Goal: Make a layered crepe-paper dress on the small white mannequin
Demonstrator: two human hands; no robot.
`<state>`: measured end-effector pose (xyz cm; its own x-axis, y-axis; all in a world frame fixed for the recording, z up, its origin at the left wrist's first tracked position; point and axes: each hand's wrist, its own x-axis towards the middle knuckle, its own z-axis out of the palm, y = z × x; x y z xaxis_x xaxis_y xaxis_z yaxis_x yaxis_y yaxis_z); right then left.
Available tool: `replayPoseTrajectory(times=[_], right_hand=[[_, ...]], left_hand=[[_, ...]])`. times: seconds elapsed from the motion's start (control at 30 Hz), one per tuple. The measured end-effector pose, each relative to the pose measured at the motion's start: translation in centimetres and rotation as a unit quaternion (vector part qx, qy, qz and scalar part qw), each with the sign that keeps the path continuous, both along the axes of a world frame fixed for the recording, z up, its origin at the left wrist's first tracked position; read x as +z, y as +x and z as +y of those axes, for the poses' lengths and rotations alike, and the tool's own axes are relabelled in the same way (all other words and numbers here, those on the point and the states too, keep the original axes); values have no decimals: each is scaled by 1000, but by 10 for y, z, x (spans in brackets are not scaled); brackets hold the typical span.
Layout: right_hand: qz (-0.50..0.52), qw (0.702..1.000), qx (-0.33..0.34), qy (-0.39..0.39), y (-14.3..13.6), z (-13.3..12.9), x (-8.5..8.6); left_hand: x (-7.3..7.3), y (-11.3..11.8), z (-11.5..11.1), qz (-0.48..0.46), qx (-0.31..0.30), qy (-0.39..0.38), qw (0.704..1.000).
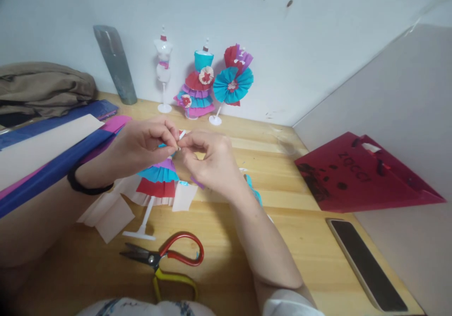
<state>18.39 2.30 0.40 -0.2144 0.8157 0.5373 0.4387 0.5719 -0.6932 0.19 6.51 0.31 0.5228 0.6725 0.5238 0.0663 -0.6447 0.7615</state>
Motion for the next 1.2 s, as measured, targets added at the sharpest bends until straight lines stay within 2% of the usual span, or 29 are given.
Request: replayPoseTrajectory(times=[0.23,0.4,0.53,0.67,0.77,0.87,0.93,1.03,1.2], right_hand=[[10,1000,6,9,-2,1,-1],[28,999,-6,-15,-2,3,-2],[44,998,-34,-32,3,4,1],[66,995,-57,-50,9,6,7],[116,986,-20,-122,10,9,8],[179,957,31,-226,11,15,3],[208,943,48,-256,12,19,0],[212,945,36,-246,13,22,-1],[145,974,-34,-173,12,17,1]], left_hand=[[-3,1,2,-1,2,17,1000],[-5,1,3,-8,1,20,1000],[-6,2,4,-15,-2,-18,1000],[-2,3,2,-53,-41,-91,994],[2,2,0,-60,-46,-151,986],[3,1,1,-69,-50,-198,977],[1,0,4,-73,-54,-224,970],[-3,1,9,-85,-53,-255,962],[-5,1,12,-89,-16,-285,954]])
